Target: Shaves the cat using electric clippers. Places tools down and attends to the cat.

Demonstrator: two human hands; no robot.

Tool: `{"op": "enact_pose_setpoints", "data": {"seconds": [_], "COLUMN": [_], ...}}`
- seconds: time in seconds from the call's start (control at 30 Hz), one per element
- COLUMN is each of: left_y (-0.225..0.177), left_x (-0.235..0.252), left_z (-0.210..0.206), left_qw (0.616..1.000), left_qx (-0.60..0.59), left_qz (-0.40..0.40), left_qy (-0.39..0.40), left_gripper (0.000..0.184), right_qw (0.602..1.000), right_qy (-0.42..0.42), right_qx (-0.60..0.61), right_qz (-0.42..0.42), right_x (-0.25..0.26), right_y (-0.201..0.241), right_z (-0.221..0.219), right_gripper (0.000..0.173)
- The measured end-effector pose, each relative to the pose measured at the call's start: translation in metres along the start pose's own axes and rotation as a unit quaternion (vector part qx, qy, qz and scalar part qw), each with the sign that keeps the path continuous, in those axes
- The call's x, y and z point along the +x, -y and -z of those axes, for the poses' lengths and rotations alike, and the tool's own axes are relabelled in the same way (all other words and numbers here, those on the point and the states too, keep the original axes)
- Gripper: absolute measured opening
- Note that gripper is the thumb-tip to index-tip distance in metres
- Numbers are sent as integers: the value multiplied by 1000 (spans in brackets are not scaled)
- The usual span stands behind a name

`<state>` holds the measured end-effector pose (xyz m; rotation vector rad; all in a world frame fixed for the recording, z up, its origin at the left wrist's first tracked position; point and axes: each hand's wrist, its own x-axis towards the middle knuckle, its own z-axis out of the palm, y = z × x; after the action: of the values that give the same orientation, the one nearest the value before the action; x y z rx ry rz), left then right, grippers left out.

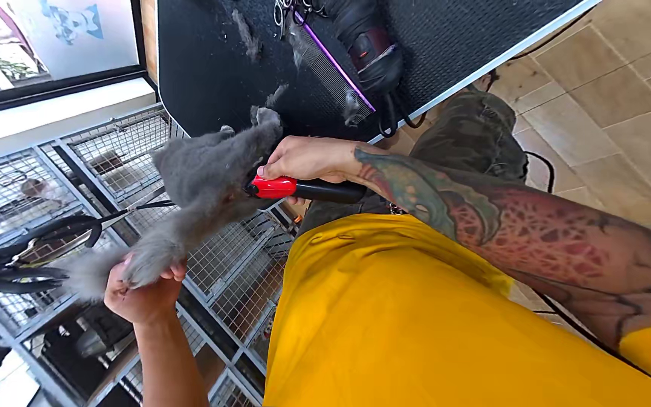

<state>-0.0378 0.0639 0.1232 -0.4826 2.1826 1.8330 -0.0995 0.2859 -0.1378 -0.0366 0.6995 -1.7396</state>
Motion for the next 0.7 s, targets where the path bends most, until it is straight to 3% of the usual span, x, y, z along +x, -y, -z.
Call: {"op": "enact_pose_setpoints", "data": {"seconds": [0.23,0.5,0.7], "left_y": [-4,-10,-9], "left_x": [1,2,2], "left_z": [-1,-1,3], "left_qw": [1000,999,998], "left_qx": [-10,-7,-34], "left_qz": [14,20,26], "left_qy": [-3,-25,-38], "left_gripper": [36,37,41], "right_qw": [999,999,982], "right_qy": [7,5,37], "right_qx": [38,22,182], "right_qz": [3,41,-13], "right_x": [5,15,37], "right_y": [6,-30,-39], "right_z": [6,39,28], "right_gripper": [35,25,29]}}
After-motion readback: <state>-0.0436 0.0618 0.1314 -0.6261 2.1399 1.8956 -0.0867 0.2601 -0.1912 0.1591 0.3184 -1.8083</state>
